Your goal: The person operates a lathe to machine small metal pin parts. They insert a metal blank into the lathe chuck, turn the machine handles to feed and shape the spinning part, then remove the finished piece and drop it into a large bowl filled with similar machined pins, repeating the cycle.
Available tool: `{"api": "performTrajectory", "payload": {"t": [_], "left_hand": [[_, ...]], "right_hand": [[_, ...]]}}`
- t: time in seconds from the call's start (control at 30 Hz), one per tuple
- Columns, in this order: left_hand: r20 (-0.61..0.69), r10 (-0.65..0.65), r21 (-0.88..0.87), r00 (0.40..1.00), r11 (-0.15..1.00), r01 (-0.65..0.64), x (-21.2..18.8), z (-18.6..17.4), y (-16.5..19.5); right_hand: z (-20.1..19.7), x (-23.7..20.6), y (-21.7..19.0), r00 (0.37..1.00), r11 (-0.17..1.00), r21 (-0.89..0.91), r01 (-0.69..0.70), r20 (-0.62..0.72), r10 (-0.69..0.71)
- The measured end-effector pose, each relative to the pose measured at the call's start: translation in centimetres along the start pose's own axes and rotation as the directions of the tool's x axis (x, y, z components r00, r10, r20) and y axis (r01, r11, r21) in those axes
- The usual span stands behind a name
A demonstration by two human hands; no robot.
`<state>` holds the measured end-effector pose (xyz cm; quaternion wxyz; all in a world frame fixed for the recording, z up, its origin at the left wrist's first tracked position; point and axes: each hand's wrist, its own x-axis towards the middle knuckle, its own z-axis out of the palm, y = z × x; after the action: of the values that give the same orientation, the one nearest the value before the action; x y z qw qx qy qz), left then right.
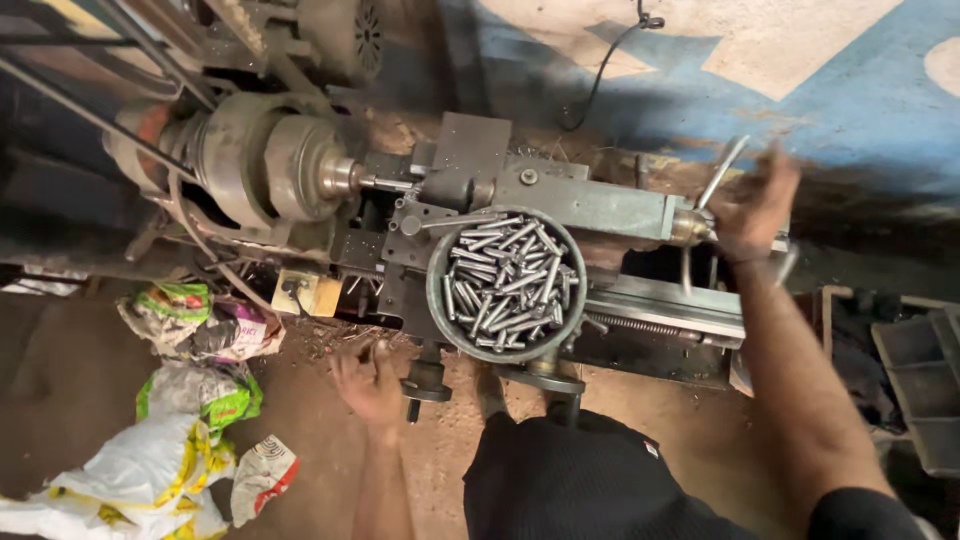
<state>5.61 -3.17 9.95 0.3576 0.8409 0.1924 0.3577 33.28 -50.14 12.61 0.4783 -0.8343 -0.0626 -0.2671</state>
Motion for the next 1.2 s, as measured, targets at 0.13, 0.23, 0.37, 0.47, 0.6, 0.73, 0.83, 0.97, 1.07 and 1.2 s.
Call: {"api": "performTrajectory", "payload": {"t": [0.13,0.23,0.37,0.47,0.6,0.73,0.83,0.97,1.07,1.2], "left_hand": [[0.124,0.217,-0.145,0.968,0.969,-0.199,4.6,0.1,7.7],[0.29,0.385,-0.094,0.876,0.923,-0.374,6.9,2.2,12.7],[0.538,0.443,-0.062,0.717,0.869,-0.49,9.4,5.0,16.6],[0.575,0.392,-0.066,0.718,0.897,-0.437,10.3,6.0,17.7],[0.509,0.317,-0.196,0.8,0.948,-0.251,10.2,6.5,17.3],[0.505,-0.108,-0.391,0.856,0.856,0.339,10.0,5.9,14.2],[0.556,-0.273,-0.679,0.785,0.396,0.618,9.7,4.5,11.0],[0.571,-0.23,-0.795,0.788,0.083,0.601,9.6,3.3,8.5],[0.414,-0.221,-0.762,0.883,0.447,0.469,11.1,3.0,8.1],[0.347,-0.022,-0.389,0.938,0.907,0.165,16.0,3.2,7.9]], "right_hand": [[-2.6,1.7,0.3,0.981,0.952,0.3,-0.057,-0.158,0.109],[-3.5,-0.6,-0.3,0.999,0.999,0.0,0.032,0.008,-0.032],[-2.8,-3.0,-1.1,0.953,0.96,-0.165,0.227,0.239,-0.185],[-2.3,-3.5,-1.4,0.87,0.848,-0.23,0.478,0.256,-0.421],[-2.6,-3.3,-1.6,0.879,0.818,-0.323,0.476,0.215,-0.427],[-3.1,-3.2,-1.5,0.871,0.814,-0.316,0.487,0.235,-0.43],[-2.8,-3.5,-1.0,0.902,0.884,-0.232,0.406,0.258,-0.347],[-1.9,-4.2,0.1,0.92,0.882,-0.295,0.369,0.252,-0.3],[-1.4,-4.8,0.7,0.954,0.934,-0.248,0.258,0.216,-0.206],[-1.6,-5.2,0.9,0.966,0.97,-0.159,0.183,0.214,-0.147]]}}
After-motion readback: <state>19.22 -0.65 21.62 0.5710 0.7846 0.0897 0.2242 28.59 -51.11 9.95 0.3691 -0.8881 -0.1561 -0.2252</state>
